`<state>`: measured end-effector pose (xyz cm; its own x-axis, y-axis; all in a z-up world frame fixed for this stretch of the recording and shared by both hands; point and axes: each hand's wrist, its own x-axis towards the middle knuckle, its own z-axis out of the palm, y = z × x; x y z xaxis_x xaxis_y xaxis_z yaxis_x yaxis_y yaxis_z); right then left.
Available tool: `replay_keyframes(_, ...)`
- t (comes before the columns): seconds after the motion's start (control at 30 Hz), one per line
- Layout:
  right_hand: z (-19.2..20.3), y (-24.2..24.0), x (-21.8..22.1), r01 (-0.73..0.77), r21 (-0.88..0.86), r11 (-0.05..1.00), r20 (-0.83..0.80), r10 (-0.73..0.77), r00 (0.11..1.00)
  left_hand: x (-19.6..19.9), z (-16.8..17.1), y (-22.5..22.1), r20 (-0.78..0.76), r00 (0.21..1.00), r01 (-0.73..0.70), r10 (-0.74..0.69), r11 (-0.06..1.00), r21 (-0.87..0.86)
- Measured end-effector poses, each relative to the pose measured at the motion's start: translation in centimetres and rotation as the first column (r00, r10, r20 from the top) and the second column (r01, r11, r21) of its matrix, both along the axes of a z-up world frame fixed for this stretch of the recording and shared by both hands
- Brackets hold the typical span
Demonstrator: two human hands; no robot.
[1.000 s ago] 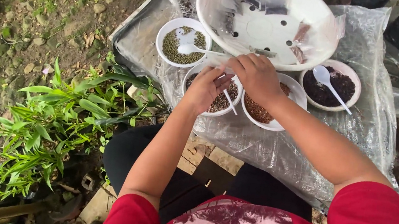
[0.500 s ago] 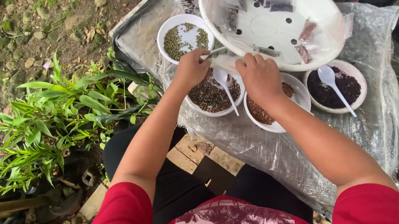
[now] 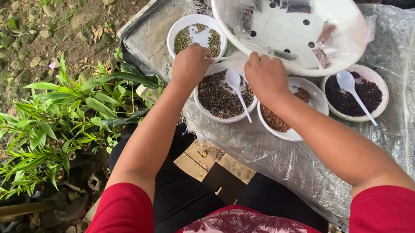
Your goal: The person is portioning various types of seeds from small bowls into tiny plastic bags using their fingers and small spoons.
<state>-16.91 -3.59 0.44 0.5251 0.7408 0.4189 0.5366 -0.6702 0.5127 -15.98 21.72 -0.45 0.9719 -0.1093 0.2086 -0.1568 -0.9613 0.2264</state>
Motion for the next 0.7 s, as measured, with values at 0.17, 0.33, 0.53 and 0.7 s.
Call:
replay_keyframes(0.17,0.2,-0.1,0.3,0.052,-0.105,0.993,-0.072,-0.060,0.996,0.7,0.5,1.4,-0.001,0.998,-0.065,0.067,0.978,0.197)
replay_keyframes(0.33,1.4,0.5,-0.5,0.110,-0.046,0.993,-0.100,-0.114,0.988,-1.3,1.9,-1.9,0.074,0.996,-0.063,0.051,0.981,0.181)
replay_keyframes(0.53,0.6,0.0,0.2,0.079,-0.046,0.996,-0.022,-0.081,0.997,-4.3,3.9,-7.7,0.016,0.966,0.257,-0.258,0.952,-0.168)
replay_keyframes(0.7,0.5,-0.6,0.5,0.048,-0.010,0.999,0.033,-0.047,0.998,3.1,-1.8,-6.1,0.134,0.991,0.034,0.028,0.896,-0.442)
